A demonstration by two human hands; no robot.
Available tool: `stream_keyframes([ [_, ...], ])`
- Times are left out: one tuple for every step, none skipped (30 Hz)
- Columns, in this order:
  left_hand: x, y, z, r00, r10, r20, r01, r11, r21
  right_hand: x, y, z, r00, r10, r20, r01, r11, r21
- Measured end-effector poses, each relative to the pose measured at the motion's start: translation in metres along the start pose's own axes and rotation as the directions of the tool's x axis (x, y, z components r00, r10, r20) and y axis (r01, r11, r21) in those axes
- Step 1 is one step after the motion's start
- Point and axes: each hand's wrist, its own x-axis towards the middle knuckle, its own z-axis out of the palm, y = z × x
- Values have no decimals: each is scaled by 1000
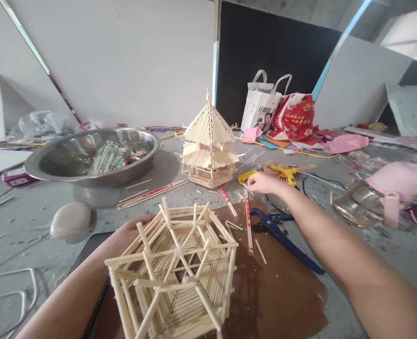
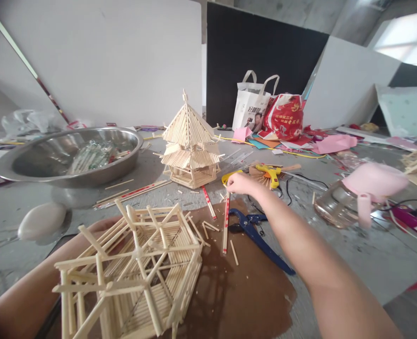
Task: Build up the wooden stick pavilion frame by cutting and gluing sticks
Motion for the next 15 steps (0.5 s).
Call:
stream_keyframes([
  [-3,3,4,1000,1,-1,-1,1000,10,-6,-9,-1,998,-58,4,58,998,11],
  [-5,5,7,1000,2,0,-2,1000,22,-12,-18,-2,994,-108,9,108,994,20],
  [-7,8,10,1000,4,1,-4,999,37,-18,-27,-2,988,-152,18,152,988,26],
  [-9,10,12,1000,7,4,-7,998,55,-23,-35,-1,982,-187,30,186,982,30],
  [-10,11,13,1000,10,11,-11,997,74,-28,-42,1,975,-216,46,215,976,33],
  [-11,12,13,1000,16,26,-18,995,94,-33,-47,4,968,-241,63,239,970,35],
  [-11,13,13,999,24,48,-30,993,117,-38,-51,7,963,-259,81,256,966,35],
  [-11,13,13,997,33,74,-43,989,139,-42,-53,11,958,-269,96,267,963,32],
  [-11,14,12,994,42,103,-58,986,156,-45,-54,15,957,-271,108,270,963,23],
  [-11,13,11,990,50,132,-72,983,168,-48,-55,19,957,-265,116,266,964,11],
  [-11,13,11,986,54,155,-82,981,177,-51,-55,22,959,-255,120,258,966,-5],
  [-11,13,10,984,55,171,-87,979,182,-53,-55,25,962,-244,121,248,968,-23],
  [-11,12,10,982,54,179,-88,978,189,-56,-54,26,965,-233,120,239,970,-39],
  [-10,12,10,982,51,183,-88,976,200,-58,-54,27,967,-225,116,232,971,-53],
  [-10,12,10,981,45,187,-85,973,213,-60,-54,27,969,-220,112,228,972,-63],
])
